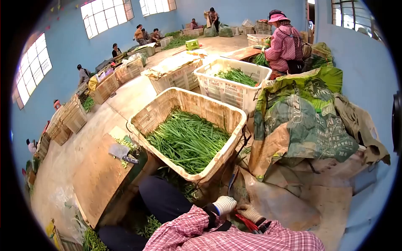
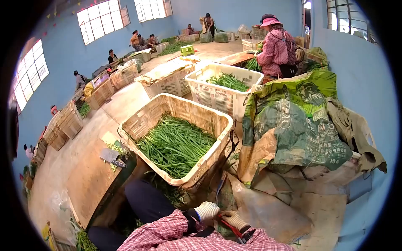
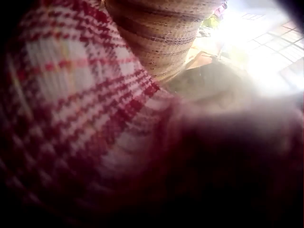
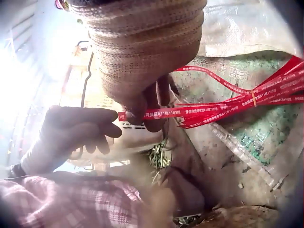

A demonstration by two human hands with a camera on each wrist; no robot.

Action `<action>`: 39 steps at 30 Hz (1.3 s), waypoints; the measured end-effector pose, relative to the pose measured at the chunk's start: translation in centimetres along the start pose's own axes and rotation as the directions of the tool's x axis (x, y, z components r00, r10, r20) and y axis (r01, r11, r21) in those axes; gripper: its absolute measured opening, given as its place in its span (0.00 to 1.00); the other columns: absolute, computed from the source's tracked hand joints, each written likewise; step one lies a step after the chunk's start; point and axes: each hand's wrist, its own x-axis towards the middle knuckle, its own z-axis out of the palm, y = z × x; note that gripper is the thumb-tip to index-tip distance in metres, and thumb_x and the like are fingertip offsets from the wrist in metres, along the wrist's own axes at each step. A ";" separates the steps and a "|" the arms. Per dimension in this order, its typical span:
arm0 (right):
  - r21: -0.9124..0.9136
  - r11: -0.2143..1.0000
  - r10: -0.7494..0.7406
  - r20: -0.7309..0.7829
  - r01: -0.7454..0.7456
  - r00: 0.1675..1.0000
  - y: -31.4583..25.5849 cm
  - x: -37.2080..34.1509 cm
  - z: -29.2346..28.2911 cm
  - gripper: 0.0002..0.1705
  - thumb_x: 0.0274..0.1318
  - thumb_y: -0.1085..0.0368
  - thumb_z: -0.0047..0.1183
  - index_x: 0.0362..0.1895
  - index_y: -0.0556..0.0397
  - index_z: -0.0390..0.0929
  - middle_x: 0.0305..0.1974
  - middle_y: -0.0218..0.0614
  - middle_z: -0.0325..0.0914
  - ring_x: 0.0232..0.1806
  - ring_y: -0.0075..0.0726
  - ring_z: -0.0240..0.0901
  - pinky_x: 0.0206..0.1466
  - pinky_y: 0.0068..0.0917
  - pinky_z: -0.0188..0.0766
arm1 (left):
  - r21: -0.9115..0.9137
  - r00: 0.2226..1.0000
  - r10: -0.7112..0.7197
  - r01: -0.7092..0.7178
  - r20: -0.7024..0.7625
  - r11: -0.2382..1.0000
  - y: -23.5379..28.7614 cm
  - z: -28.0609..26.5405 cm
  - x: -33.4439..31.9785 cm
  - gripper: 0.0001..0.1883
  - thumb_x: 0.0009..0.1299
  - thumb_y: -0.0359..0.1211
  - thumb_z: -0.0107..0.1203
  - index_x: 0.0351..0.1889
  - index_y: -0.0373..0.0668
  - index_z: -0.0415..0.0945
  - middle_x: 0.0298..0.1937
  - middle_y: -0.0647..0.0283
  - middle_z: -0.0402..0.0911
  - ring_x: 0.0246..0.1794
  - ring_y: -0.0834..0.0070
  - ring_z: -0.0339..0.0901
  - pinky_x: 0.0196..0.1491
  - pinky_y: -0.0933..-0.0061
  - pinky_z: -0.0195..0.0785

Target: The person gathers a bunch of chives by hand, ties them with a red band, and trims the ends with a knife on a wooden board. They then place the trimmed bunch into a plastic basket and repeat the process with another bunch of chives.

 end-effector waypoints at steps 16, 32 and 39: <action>-0.549 0.814 -0.079 0.220 0.190 0.972 6.1 1.1 2.2 0.14 0.53 0.55 0.46 0.41 0.39 0.80 0.34 0.45 0.81 0.39 0.53 0.77 0.47 0.49 0.69 | -0.067 0.945 -0.058 0.039 -0.322 0.997 -0.9 -2.0 -2.8 0.12 0.45 0.40 0.62 0.23 0.41 0.82 0.25 0.51 0.81 0.29 0.55 0.81 0.33 0.58 0.75; 0.893 0.416 -0.728 0.212 0.174 0.652 -34.1 6.8 2.4 0.25 0.49 0.69 0.58 0.54 0.56 0.70 0.45 0.37 0.75 0.30 0.23 0.68 0.34 0.21 0.69 | -0.931 0.368 -0.885 -0.324 -0.286 0.166 -2.0 -8.8 -35.3 0.09 0.61 0.34 0.55 0.24 0.38 0.74 0.18 0.73 0.68 0.16 0.87 0.60 0.21 0.84 0.50; 0.930 0.368 -0.851 0.331 0.013 0.406 -42.3 9.7 9.2 0.15 0.67 0.56 0.44 0.44 0.56 0.73 0.34 0.33 0.73 0.35 0.31 0.70 0.43 0.33 0.69 | -0.403 -0.069 -0.832 -0.851 -0.551 0.337 -2.3 -4.4 -37.3 0.19 0.70 0.40 0.53 0.55 0.41 0.69 0.57 0.55 0.73 0.44 0.78 0.72 0.45 0.78 0.67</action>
